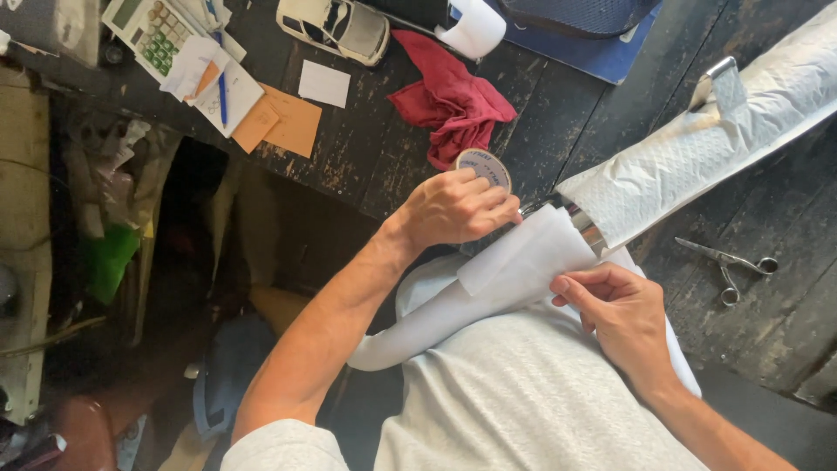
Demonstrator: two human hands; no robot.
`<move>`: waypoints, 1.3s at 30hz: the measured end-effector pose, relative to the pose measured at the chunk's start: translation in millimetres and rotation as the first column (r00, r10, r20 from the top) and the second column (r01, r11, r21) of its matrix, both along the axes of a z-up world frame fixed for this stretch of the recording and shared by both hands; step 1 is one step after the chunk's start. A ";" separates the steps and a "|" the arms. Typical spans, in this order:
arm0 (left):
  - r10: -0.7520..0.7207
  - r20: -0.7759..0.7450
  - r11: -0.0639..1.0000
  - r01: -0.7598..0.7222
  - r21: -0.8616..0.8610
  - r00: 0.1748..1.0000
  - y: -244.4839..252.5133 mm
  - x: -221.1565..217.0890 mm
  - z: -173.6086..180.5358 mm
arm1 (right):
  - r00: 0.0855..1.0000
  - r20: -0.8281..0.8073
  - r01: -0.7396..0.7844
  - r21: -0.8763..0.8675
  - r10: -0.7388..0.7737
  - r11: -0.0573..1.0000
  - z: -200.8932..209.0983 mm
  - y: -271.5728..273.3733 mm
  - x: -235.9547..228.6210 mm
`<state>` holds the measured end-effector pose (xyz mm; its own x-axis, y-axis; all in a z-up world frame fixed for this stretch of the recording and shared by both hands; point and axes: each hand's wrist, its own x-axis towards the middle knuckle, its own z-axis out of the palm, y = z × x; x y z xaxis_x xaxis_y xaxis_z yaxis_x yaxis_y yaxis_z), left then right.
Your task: Wrapping a bicycle component with protective foam and securing it with adhesive tape
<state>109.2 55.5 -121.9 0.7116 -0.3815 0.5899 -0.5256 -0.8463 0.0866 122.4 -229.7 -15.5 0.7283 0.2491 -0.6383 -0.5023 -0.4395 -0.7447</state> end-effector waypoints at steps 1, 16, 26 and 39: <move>0.001 0.028 1.000 -0.002 0.017 1.000 -0.2 -0.2 -0.5 | 0.999 0.028 -0.035 -0.061 0.037 0.997 1.3 1.3 1.2; -0.070 -0.007 0.993 0.070 0.098 0.998 -2.3 -16.8 -6.2 | 0.267 0.647 -0.292 -0.652 0.714 0.700 -35.8 -48.0 -8.4; -0.085 -0.048 0.991 0.090 0.103 0.995 -4.8 -16.8 -0.3 | -0.313 0.668 -0.523 -0.715 0.676 0.464 -37.6 1.3 20.5; 0.034 0.087 0.996 -0.041 0.078 0.996 -7.4 -12.8 6.3 | 0.288 0.618 -0.771 -0.303 0.731 0.560 -107.4 -111.7 30.9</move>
